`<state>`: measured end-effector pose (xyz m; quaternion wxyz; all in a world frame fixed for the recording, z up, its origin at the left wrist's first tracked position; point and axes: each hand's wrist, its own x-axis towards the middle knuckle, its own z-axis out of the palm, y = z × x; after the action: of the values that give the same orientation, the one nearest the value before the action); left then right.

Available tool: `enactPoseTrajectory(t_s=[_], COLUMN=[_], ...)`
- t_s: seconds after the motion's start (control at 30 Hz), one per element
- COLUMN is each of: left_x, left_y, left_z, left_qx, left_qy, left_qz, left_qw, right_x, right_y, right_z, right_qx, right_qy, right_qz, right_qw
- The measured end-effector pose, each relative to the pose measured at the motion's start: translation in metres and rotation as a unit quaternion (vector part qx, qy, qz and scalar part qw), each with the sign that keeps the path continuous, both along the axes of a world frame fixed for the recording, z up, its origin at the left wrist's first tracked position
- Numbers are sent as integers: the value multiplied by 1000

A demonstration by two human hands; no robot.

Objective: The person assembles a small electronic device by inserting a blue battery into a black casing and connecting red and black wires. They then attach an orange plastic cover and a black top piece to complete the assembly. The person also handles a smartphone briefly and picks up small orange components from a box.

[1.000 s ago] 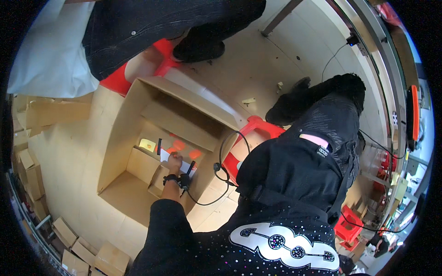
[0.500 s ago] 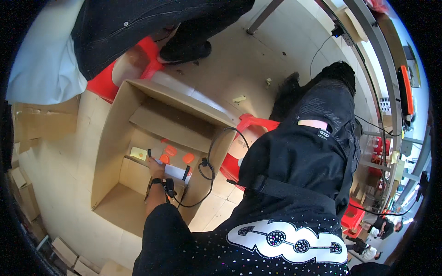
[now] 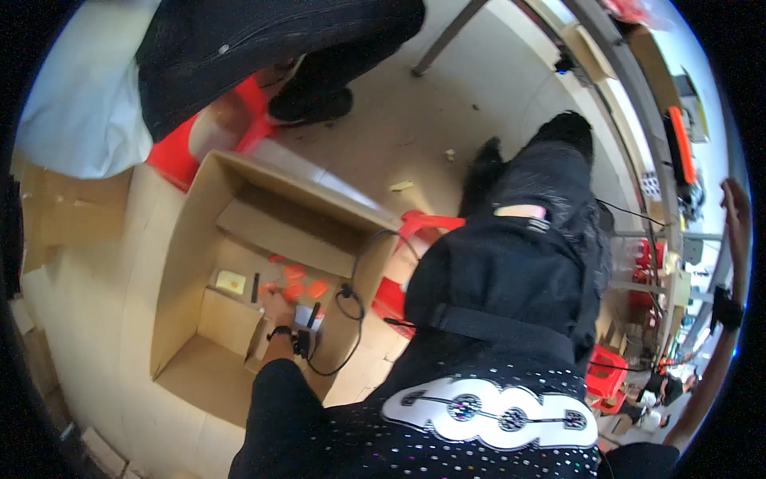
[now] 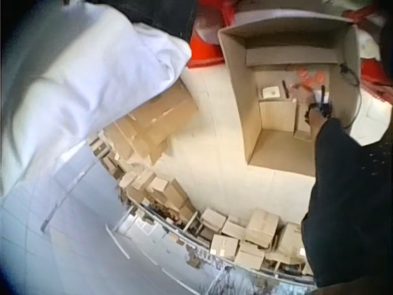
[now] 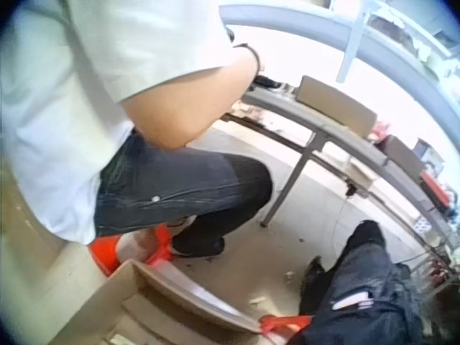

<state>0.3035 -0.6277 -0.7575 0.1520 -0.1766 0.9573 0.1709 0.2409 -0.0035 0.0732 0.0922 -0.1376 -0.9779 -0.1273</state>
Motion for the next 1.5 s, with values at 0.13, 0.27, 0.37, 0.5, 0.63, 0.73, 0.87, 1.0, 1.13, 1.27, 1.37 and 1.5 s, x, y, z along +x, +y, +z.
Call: enactPoseTrajectory(t_s=[0.13, 0.27, 0.37, 0.5, 0.63, 0.73, 0.87, 1.0, 1.13, 1.27, 1.37, 1.5], left_x=[35, 46, 31, 27, 11, 6, -21, -27, -57, -98, -141, -181], left_y=[41, 59, 63, 54, 17, 4, 16, 52, 122, 205, 199, 219], left_z=[10, -3, -9, 6, -23, -54, -87, -110, -64, 55, 112, 131], left_qx=[21, 202, 307, 419, 296, 210, 221, 303, 518, 466, 380, 378], left_qy=[104, 16, -24, -43, -148, -103, 50, 80, 3, 289, 107, 73], left_qz=[-92, 57, 138, 268, 251, 177, 28, -6, 155, 219, 200, 154], left_qw=[990, 978, 941, 867, 910, 956, 974, 950, 841, 807, 897, 910], right_x=[-12, -8, 44, 42, 27, 29, 65, 51, 46, 43, 9, 6], right_y=[24, 36, 138, 176, 161, 162, 180, 192, 215, 224, 206, 186], right_z=[-18, -27, -42, -73, -89, -87, -82, -66, -53, -23, -63, -57], right_qx=[57, 31, -23, 31, 9, -32, -26, -26, -41, 22, -46, -56], right_qy=[38, 99, 100, 88, 60, 23, 92, 31, 99, -32, 1, 31], right_qz=[76, 58, -1, 23, -1, 28, 1, -15, 25, -17, -1, 13], right_qw=[995, 993, 995, 995, 998, 999, 995, 999, 994, 999, 999, 998])
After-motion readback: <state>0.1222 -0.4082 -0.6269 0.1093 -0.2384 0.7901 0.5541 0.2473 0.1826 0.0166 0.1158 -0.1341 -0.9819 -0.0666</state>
